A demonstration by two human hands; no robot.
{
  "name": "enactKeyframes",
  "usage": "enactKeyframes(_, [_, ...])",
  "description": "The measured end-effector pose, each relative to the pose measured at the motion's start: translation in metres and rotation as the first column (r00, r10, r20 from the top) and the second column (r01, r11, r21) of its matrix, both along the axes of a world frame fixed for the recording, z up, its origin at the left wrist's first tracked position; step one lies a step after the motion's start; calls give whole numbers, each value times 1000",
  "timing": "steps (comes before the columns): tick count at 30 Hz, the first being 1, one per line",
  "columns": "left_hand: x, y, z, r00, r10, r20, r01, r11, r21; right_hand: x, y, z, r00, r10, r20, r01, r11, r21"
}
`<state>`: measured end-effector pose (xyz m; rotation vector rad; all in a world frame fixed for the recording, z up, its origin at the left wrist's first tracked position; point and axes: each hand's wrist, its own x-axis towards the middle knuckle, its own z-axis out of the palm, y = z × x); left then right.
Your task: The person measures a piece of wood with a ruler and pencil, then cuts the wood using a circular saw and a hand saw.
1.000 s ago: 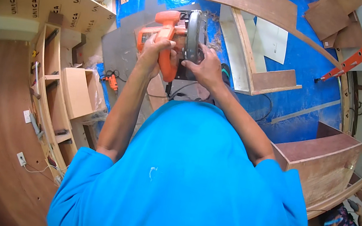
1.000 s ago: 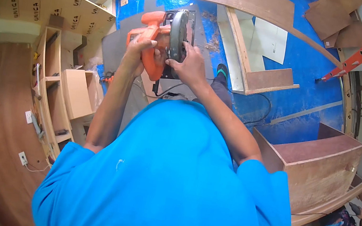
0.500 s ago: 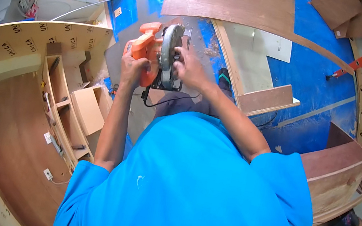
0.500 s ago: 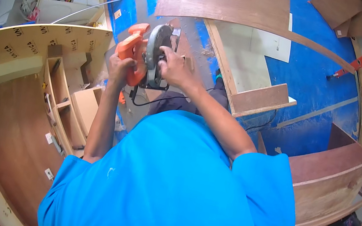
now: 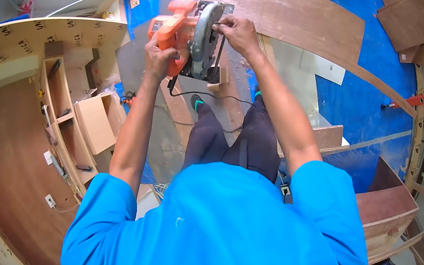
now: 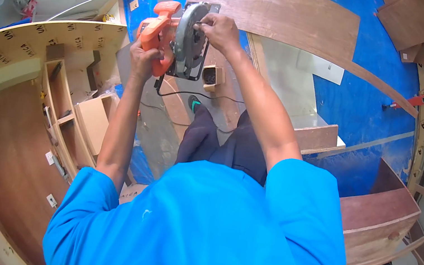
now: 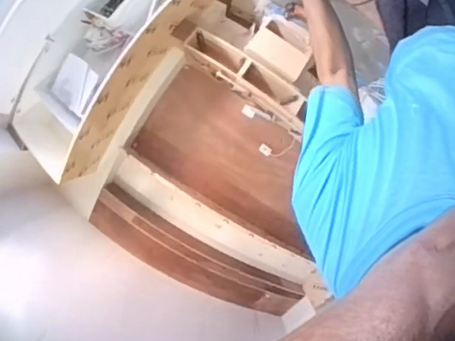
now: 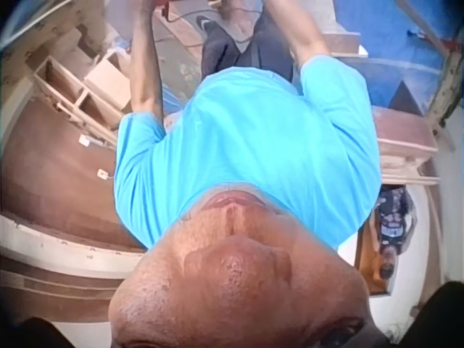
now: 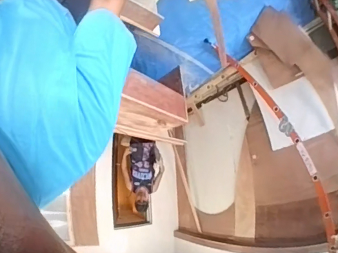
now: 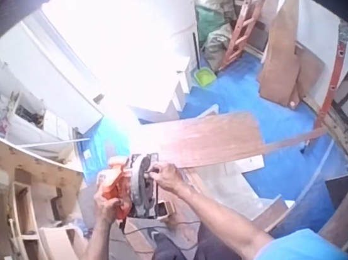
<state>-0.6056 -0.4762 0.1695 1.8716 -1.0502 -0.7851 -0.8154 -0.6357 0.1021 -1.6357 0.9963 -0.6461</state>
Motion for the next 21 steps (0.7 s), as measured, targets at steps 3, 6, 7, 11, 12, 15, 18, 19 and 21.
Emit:
enactKeyframes(3, [16, -13, -26, 999, 14, -53, -18, 997, -77, 13, -13, -21, 999, 46, 25, -46, 999, 6])
enactKeyframes(6, [32, -20, -51, 999, 3, -47, -6, 998, -57, 21, -20, -43, 997, 59, 53, -63, 996, 66])
enactKeyframes(7, [36, -20, -57, 999, -16, -28, 15, 1000, -23, 22, -20, -51, 998, 52, 37, -53, 997, 47])
enactKeyframes(11, [44, -14, -74, 994, 23, -105, -29, 998, -56, 35, -7, -71, 995, 6, 99, -23, 984, 178])
enactKeyframes(12, [43, -14, -75, 994, 25, -111, -30, 998, -51, 36, -2, -75, 996, 6, 93, -23, 983, 184])
enactKeyframes(15, [38, -14, -77, 980, 56, -189, -59, 998, -8, 39, 11, -87, 984, -88, 155, 53, 975, 214])
enactKeyframes(18, [42, -13, -85, 966, 83, -246, -75, 996, 41, 42, 18, -93, 983, -109, 146, 71, 968, 242])
enactKeyframes(19, [46, -11, -92, 981, 75, -180, -71, 997, 26, 44, 20, -92, 983, -109, 150, 70, 966, 247])
enactKeyframes(21, [48, -11, -102, 991, 61, -117, -60, 998, 16, 41, 25, -96, 981, -53, 188, -4, 957, 290])
